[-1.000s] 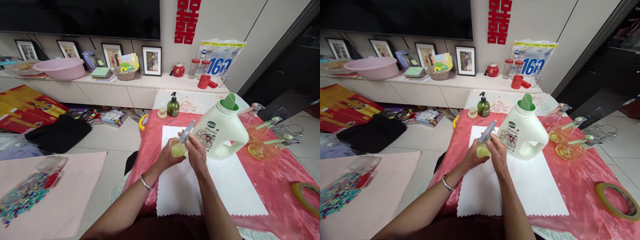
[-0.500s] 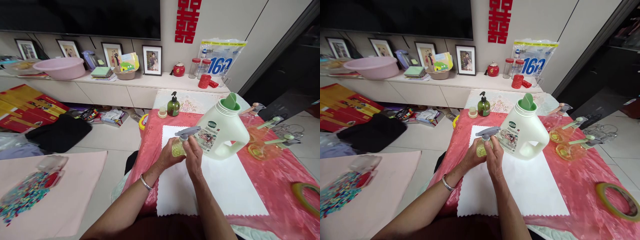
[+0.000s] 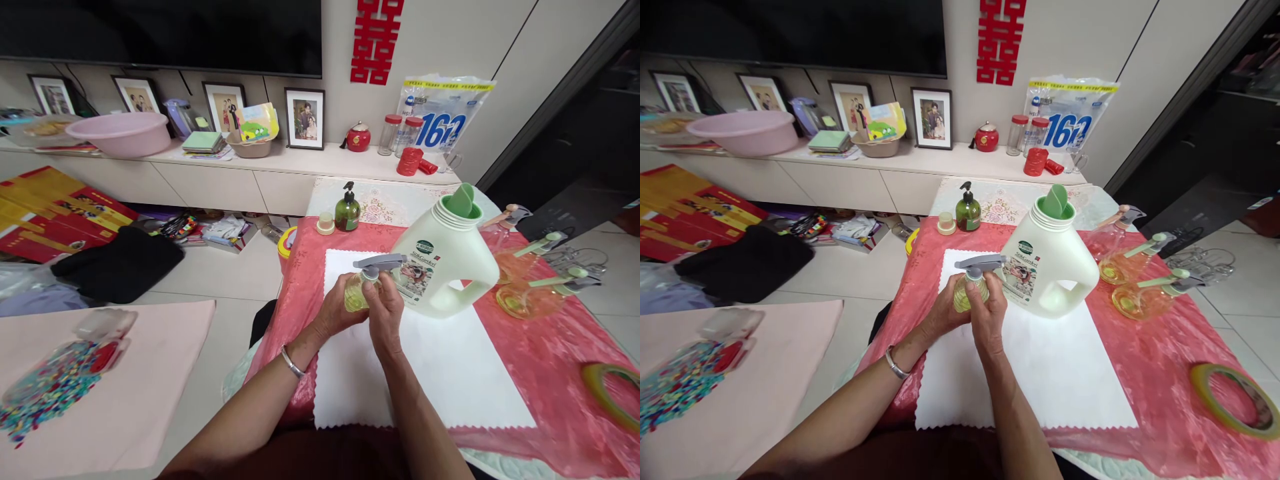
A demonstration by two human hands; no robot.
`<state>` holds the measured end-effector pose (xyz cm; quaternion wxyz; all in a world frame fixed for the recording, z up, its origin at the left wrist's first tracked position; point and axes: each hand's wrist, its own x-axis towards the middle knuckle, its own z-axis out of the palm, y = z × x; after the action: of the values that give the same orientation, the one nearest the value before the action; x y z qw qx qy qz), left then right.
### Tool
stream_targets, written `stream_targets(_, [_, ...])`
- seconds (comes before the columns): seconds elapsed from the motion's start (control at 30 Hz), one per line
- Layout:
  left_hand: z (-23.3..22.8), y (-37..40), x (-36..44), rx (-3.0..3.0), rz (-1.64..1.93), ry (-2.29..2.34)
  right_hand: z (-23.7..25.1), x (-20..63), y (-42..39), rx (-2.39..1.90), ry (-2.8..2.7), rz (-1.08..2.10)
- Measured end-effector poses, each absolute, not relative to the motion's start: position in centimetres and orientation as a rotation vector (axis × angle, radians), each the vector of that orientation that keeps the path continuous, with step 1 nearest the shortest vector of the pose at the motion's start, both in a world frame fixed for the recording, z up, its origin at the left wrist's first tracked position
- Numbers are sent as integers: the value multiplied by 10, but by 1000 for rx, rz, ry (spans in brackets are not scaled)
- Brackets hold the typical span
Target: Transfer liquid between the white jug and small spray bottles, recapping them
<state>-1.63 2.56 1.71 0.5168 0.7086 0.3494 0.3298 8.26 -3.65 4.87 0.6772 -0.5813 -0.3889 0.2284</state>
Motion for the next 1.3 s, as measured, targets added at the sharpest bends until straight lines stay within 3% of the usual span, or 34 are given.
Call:
stream_targets(0.8, [11, 27, -17, 1676, 817, 797, 59, 94, -36, -871, -778, 848])
stream_targets(1.3, [13, 27, -18, 1671, 796, 786, 51, 103, -51, -1062, -770, 692])
